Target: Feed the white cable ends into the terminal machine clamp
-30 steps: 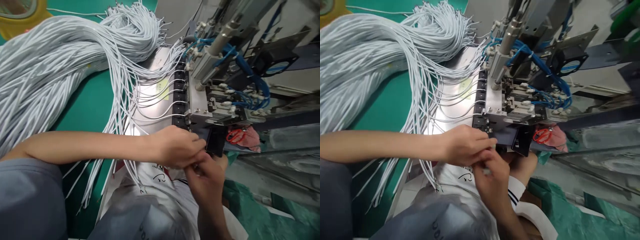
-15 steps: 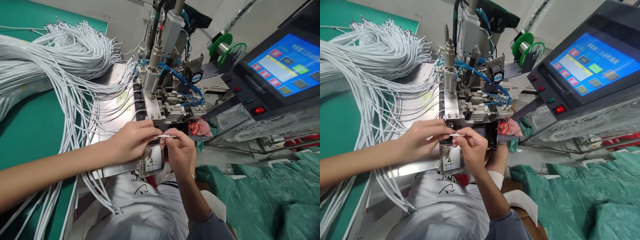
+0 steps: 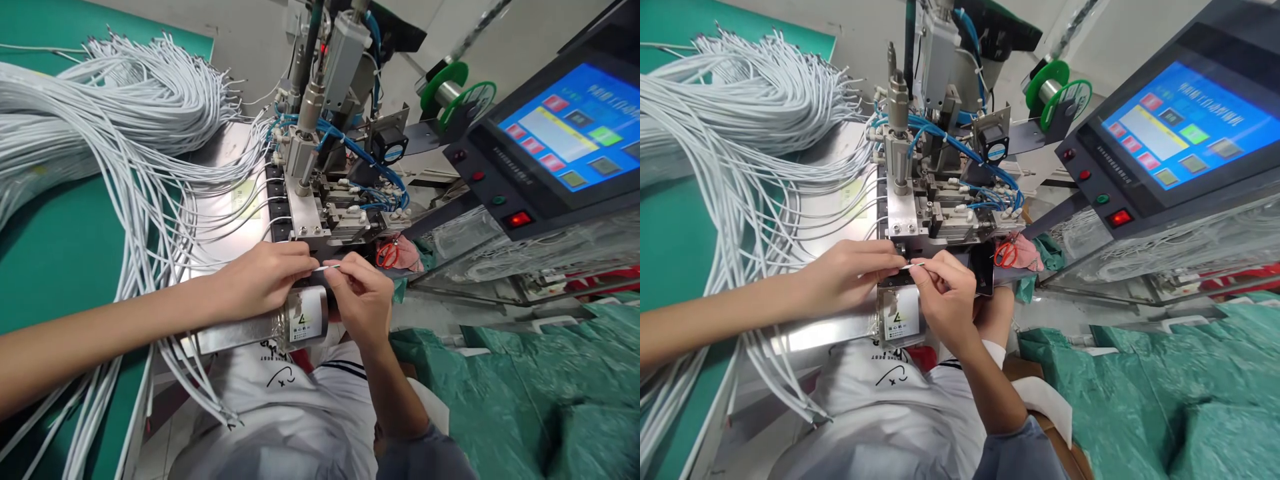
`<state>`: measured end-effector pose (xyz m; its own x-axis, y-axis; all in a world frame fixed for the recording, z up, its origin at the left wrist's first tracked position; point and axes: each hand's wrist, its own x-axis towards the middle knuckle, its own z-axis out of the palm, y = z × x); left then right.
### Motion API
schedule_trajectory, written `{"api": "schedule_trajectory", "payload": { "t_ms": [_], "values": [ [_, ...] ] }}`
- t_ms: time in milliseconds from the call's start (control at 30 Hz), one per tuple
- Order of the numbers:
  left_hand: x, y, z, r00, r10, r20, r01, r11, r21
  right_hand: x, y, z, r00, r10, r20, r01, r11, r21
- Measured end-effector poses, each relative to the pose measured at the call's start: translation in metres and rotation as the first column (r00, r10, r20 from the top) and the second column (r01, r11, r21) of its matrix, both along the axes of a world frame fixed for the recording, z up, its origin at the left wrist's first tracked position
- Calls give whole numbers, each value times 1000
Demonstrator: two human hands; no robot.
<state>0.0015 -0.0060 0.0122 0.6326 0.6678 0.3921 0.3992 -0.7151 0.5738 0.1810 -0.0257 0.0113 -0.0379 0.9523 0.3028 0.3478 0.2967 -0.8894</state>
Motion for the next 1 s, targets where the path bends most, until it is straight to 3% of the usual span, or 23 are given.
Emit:
{"api": "schedule_trajectory", "payload": {
  "t_ms": [133, 233, 333, 433, 567, 667, 833, 900, 1000],
  "values": [
    [4, -3, -4, 996, 22, 86, -24, 1000, 20, 0, 2, -2, 998, 50, -48, -52, 998, -32],
    [6, -5, -3, 988, 33, 151, -33, 999, 1, -7, -1, -10, 994, -3, -111, 0, 1000, -25],
    [6, -4, -1, 993, 36, 109, -39, 999, 25, -13, -4, -16, 994, -84, -70, 90, 992, 85],
    [2, -2, 0, 996, 63, -56, -50, 979, 197, -10, -5, -13, 984, -133, 120, 106, 972, 207],
    [-1, 1, -3, 971, 114, -209, -18, 911, 413, 0, 2, -2, 968, 30, 251, -64, 990, 129],
    [1, -1, -8, 978, 134, -162, -73, 940, 333, -1, 5, -3, 982, 59, 181, -78, 992, 100],
    [8, -6, -16, 990, 138, -7, -137, 986, 90, -11, 2, -22, 998, -55, 18, 51, 984, 172],
    [8, -5, -18, 991, 113, -77, -106, 991, 82, -10, 3, -31, 998, -60, 24, 56, 989, 140],
    [6, 0, -19, 935, 112, -336, -80, 991, 108, -2, 10, -44, 999, 4, 47, -4, 1000, -11]
  ]
}}
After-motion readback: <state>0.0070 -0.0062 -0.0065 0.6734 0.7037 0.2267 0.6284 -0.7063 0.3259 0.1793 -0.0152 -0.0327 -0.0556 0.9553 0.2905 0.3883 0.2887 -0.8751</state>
